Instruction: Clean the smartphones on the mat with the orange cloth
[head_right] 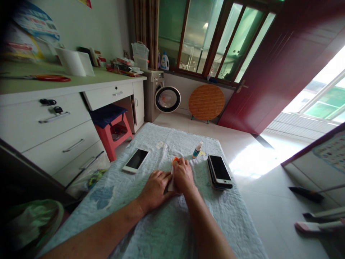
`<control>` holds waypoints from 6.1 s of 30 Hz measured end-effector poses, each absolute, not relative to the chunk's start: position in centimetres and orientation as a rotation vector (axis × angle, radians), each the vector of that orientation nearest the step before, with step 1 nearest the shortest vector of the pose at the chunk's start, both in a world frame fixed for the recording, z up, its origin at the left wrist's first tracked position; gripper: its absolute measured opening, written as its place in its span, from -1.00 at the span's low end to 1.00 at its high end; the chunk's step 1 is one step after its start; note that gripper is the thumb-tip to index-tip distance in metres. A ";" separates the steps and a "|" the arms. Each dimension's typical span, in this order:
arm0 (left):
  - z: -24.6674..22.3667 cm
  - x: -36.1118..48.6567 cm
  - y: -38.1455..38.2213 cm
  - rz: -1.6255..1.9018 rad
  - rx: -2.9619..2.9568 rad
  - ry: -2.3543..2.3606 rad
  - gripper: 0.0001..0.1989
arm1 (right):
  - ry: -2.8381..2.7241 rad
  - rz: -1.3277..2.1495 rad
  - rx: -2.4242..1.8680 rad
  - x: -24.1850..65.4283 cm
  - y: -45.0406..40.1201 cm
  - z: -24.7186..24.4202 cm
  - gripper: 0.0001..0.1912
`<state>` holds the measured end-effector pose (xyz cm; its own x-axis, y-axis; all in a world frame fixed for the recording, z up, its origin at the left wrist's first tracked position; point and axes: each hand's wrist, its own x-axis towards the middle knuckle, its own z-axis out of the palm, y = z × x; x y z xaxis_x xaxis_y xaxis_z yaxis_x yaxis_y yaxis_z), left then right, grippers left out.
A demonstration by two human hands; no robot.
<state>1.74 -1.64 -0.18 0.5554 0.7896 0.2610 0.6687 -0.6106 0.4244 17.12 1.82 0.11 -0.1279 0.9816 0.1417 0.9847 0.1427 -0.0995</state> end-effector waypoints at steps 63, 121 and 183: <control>-0.4 1.6 -1.6 0.606 2.541 1.205 -0.52 | -1.925 0.107 -2.121 19.6 2.1 -1.1 -0.72; -0.7 1.2 -1.5 0.660 2.510 1.171 -0.54 | -2.279 0.170 -1.782 18.1 -2.3 0.4 -0.81; -0.4 1.2 -1.7 0.621 2.545 1.179 -0.62 | -2.344 0.069 -1.778 19.0 -1.2 1.0 -0.80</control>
<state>1.19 -1.71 -0.37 0.5773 0.7717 0.2669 0.6570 -0.6331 0.4093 19.00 -1.19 0.99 -0.2577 0.9576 0.1292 0.9482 0.2763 -0.1565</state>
